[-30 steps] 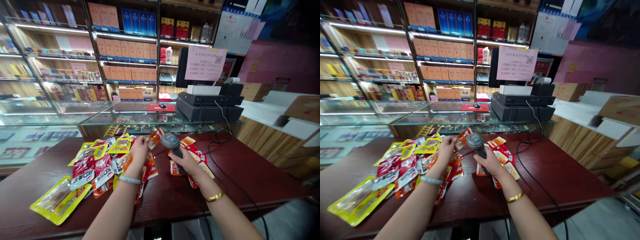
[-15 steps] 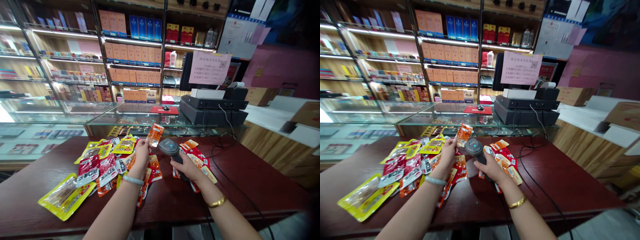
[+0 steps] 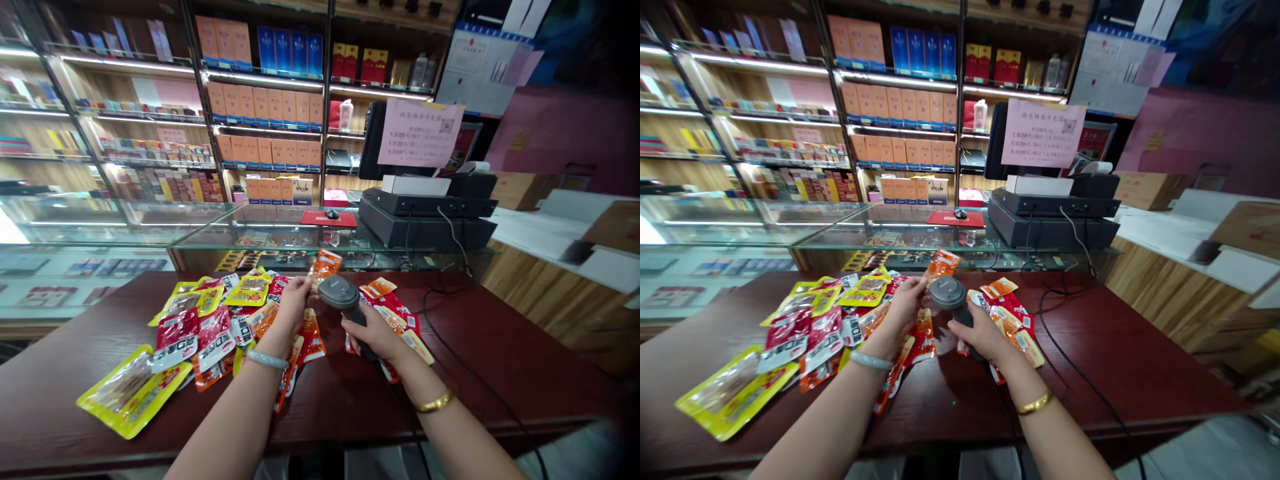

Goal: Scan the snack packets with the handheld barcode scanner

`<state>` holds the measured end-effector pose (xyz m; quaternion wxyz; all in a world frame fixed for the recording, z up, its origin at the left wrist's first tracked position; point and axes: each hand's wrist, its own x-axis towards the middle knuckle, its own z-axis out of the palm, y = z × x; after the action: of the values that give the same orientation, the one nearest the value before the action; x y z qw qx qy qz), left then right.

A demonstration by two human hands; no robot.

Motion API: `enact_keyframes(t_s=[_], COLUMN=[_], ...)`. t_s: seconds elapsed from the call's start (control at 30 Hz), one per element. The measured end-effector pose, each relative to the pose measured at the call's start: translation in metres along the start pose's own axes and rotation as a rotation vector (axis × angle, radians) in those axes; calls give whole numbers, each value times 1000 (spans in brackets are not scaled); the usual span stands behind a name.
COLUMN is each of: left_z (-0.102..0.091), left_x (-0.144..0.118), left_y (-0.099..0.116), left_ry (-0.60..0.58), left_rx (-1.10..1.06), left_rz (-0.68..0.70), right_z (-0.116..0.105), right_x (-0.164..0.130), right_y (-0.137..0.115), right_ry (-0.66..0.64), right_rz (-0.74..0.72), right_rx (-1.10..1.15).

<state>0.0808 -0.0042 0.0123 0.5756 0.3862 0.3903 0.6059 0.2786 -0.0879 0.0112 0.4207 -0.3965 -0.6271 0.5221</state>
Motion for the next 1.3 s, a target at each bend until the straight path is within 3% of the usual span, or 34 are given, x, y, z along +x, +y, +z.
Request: enact_keyframes(t_s=[0.1, 0.17, 0.27, 0.37, 0.43, 0.5, 0.6, 0.73, 0.9, 0.97, 1.03, 1.17, 1.23, 1.3], left_z=[13, 19, 19, 5, -9, -20, -27, -24, -17, -14, -13, -18, -21, -20], left_x=[-15, -20, -17, -7, -2, -1, -5, -15, -17, -15, -11, -2, 2, 4], left_y=[-5, -6, 2, 19, 31, 38, 39, 32, 31, 32, 33, 34, 32, 29], left_ry=[-324, -409, -307, -103, 47, 126, -7, -258, -351, -320, -162, 266, 361, 382], left_rx=[23, 79, 155, 363, 699, 1138, 1605, 1800, 1826, 1778, 1646, 1231, 1018, 740], left_rz=[-187, -239, -133, 43, 178, 272, 259, 199, 173, 172, 176, 246, 250, 182], right_z=[-2, -4, -5, -6, -5, -5, -5, -5, -4, -4, -3, -4, -5, -5], right_x=[1, 2, 2, 1, 0, 0, -1, -1, -1, 0, 0, 0, 0, 0], right_y=[4, 6, 6, 3, 1, -1, -2, -3, -4, -4, -5, -6, -5, -4], right_ry=[14, 8, 0, 10, 21, 30, 20, 25, 23, 22, 24, 23, 25, 26], right_rz=[-38, -34, -12, -4, 0, 0, -9, -8, -5, -3, 0, 2, -4, -16], right_rx=[10, 7, 1, 2, 7, 11, 12, 17, 23, 18, 16, 19, 23, 24])
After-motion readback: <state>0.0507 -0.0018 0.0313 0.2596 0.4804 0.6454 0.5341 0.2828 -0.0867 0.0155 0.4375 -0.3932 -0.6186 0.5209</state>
